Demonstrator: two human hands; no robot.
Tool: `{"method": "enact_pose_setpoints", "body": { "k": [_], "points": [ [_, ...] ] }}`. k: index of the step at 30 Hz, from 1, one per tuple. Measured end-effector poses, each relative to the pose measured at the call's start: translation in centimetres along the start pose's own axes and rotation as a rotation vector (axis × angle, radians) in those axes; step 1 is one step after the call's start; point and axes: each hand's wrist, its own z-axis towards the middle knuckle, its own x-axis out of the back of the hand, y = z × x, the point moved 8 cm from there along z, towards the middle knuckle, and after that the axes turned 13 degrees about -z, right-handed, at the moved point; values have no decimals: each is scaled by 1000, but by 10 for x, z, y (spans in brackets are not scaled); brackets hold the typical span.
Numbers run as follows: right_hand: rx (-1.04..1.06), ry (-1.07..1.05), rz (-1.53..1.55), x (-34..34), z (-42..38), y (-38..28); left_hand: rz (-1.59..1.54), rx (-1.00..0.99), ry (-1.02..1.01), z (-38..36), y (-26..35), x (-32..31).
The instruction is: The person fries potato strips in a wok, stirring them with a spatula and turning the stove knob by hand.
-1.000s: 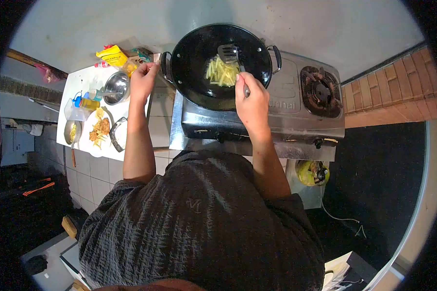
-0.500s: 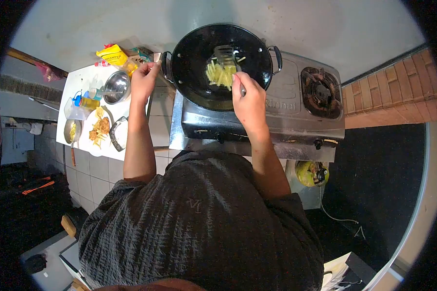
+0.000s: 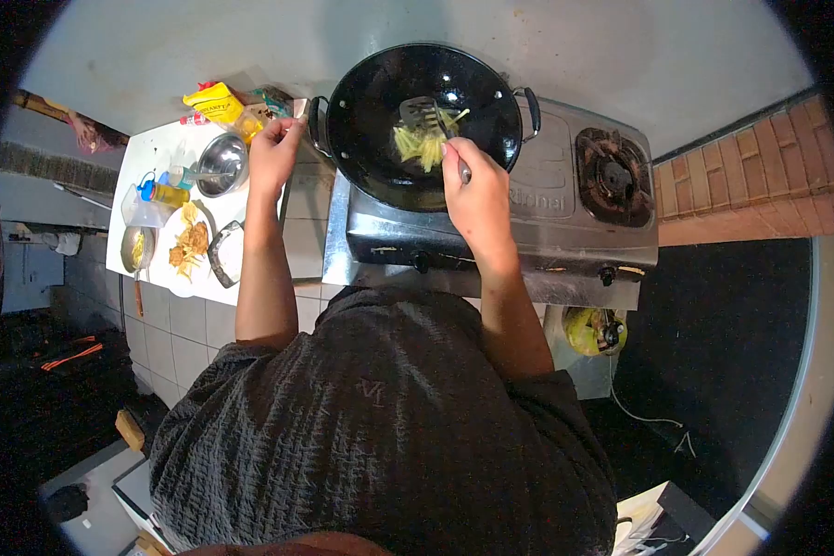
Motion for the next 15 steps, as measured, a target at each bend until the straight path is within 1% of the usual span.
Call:
{"method": "enact_pose_setpoints", "body": {
  "k": [3, 5, 6, 9, 11, 13, 15],
  "points": [
    [-16, 11, -9, 5, -1, 0, 17, -1, -3, 0, -1, -2],
    [-76, -56, 17, 3, -2, 5, 30, -14, -2, 0, -1, -2],
    [-75, -55, 17, 4, -1, 6, 29, -15, -1, 0, 0, -2],
    [-38, 3, -64, 7, 0, 11, 46, -6, 1, -1, 2, -2],
    [16, 110, -81, 14, 5, 13, 43, 15, 7, -3, 2, -2],
    [6, 92, -105, 16, 7, 15, 39, 13, -1, -2, 0, -3],
    [-51, 31, -111, 12, 8, 21, 35, 8, -8, 0, -3, -4]
  ]
}}
